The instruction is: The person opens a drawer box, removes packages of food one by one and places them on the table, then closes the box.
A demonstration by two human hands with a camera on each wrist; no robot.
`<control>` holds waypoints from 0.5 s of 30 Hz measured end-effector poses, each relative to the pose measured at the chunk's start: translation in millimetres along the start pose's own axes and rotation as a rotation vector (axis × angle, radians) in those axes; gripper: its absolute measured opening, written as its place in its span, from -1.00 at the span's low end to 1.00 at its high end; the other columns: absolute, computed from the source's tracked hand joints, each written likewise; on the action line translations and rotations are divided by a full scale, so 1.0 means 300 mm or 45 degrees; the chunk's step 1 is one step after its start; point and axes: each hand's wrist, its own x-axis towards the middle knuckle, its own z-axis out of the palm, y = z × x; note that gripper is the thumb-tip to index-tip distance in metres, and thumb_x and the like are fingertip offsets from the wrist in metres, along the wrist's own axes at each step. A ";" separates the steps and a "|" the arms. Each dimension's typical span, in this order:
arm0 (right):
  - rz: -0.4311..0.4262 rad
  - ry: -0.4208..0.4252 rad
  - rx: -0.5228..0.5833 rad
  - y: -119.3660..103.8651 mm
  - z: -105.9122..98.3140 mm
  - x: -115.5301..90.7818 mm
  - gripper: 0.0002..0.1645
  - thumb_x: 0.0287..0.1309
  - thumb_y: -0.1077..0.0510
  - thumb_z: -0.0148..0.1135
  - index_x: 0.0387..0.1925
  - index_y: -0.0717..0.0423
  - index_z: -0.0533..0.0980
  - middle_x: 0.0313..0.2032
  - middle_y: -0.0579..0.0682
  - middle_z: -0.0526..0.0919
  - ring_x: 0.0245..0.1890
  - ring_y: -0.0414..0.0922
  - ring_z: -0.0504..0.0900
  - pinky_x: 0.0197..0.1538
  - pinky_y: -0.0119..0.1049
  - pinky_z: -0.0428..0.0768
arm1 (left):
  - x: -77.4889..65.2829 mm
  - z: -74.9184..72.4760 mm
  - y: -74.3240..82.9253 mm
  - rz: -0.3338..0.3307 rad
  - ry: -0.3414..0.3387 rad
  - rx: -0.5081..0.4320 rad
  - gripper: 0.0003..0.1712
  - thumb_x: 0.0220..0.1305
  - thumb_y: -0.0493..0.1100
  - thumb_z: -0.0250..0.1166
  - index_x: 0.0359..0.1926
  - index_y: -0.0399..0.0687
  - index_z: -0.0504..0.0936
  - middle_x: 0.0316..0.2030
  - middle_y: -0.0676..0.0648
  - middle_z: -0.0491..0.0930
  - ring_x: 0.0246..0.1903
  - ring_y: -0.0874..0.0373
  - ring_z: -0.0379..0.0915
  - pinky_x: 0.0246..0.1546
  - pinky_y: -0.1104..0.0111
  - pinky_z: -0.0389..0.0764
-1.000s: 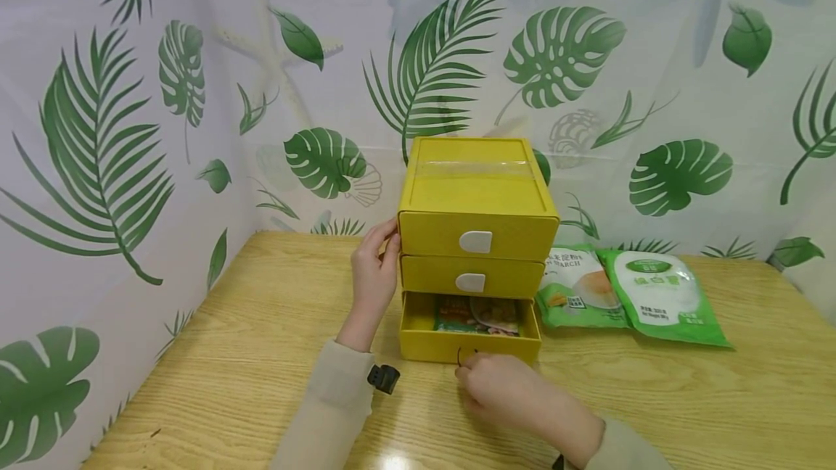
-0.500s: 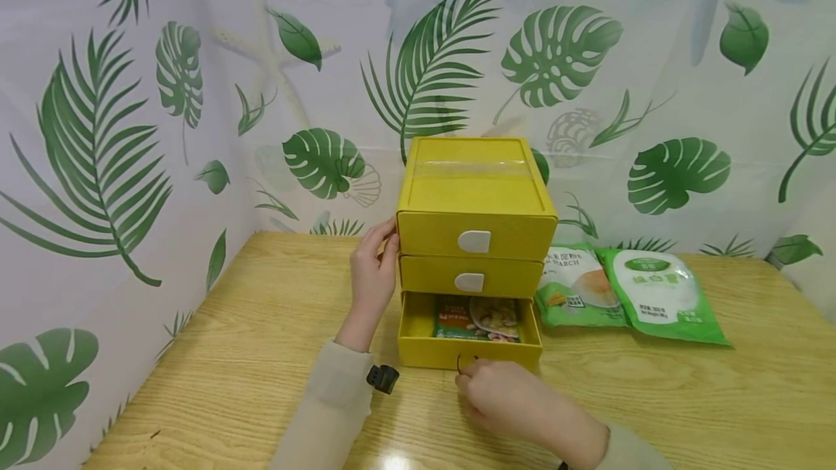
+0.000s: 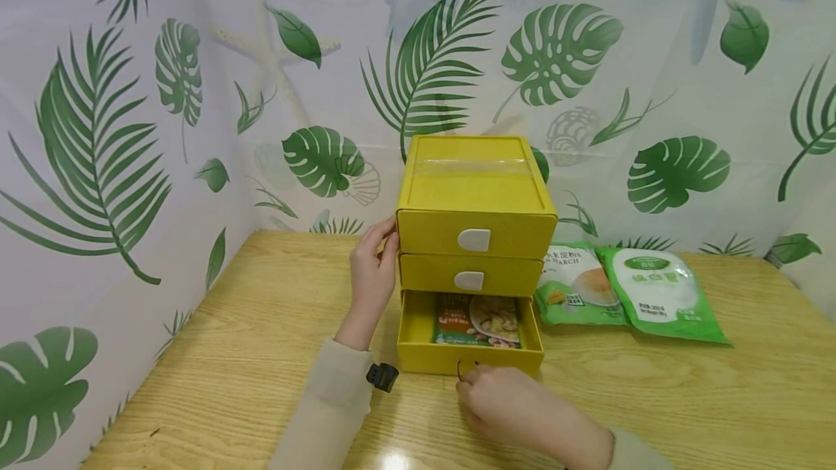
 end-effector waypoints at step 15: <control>-0.050 -0.060 -0.026 -0.025 -0.004 -0.023 -0.88 -0.10 0.15 0.28 -0.50 0.11 0.53 -0.50 -0.14 0.51 -0.49 -0.27 0.46 -0.52 -0.48 0.47 | 0.001 0.000 0.003 0.010 -0.001 -0.006 -0.76 0.18 -0.50 0.03 -0.12 -0.52 0.49 -0.17 -0.35 0.50 -0.17 -0.14 0.44 -0.36 0.17 0.59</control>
